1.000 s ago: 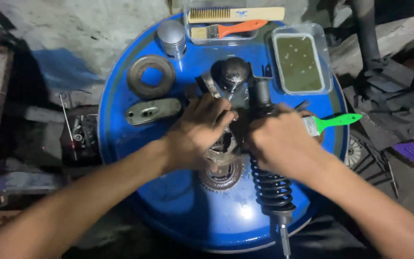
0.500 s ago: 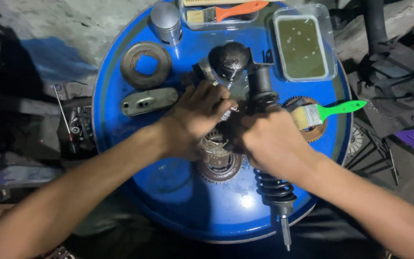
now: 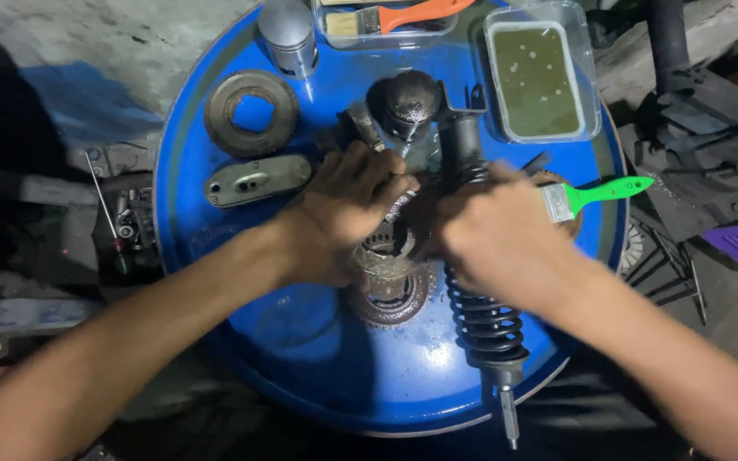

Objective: Cleaning and inspecting motorcycle clutch components on a barrel workbench

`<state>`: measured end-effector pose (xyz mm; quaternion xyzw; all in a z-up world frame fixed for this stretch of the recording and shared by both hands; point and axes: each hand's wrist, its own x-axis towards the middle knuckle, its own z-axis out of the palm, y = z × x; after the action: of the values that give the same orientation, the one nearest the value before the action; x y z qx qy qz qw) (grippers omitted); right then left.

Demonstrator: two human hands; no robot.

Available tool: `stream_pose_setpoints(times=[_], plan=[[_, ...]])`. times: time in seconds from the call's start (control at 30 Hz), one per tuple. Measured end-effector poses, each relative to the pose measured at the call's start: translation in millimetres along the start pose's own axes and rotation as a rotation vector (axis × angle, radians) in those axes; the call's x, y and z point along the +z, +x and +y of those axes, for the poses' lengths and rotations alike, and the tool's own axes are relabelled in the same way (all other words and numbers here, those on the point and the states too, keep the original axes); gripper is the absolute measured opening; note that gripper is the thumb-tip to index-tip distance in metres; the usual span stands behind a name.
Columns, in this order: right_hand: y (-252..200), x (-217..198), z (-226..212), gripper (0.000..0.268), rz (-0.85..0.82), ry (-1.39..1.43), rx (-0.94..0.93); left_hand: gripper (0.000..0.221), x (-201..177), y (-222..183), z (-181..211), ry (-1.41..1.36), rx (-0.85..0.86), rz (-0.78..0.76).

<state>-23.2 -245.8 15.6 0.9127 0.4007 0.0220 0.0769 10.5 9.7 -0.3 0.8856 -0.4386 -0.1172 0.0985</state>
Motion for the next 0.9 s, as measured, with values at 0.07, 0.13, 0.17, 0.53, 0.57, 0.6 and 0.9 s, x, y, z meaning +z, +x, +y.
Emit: stream_pose_setpoints(times=[0.07,0.13,0.17,0.53,0.57,0.6,0.9], plan=[[1.6,3.0,-0.6,0.011,-0.034,0.001,0.011,0.139,-7.1,-1.1,5.7,0.022,-0.013,-0.018],[6.9,7.3,-5.4,0.012,-0.059,0.001,0.012,0.139,-11.3,-2.8,8.7,0.048,-0.038,-0.033],[9.5,9.6,-8.6,0.009,-0.003,0.026,-0.044,0.138,-11.9,-0.4,8.3,0.045,-0.052,-0.065],[8.5,20.1,-21.2,0.017,-0.116,0.177,-0.065,0.133,-16.0,1.8,9.6,0.014,-0.046,-0.046],[7.7,18.0,-23.9,0.018,-0.112,0.171,-0.035,0.131,-17.5,1.8,10.2,-0.006,-0.049,-0.062],[7.0,16.4,-26.6,0.018,-0.108,0.166,-0.006,0.128,-18.7,2.0,10.8,-0.025,-0.052,-0.078],[15.2,6.8,-24.8,0.015,-0.036,0.244,-0.031,0.139,-7.6,3.0,7.5,0.066,-0.02,-0.046]])
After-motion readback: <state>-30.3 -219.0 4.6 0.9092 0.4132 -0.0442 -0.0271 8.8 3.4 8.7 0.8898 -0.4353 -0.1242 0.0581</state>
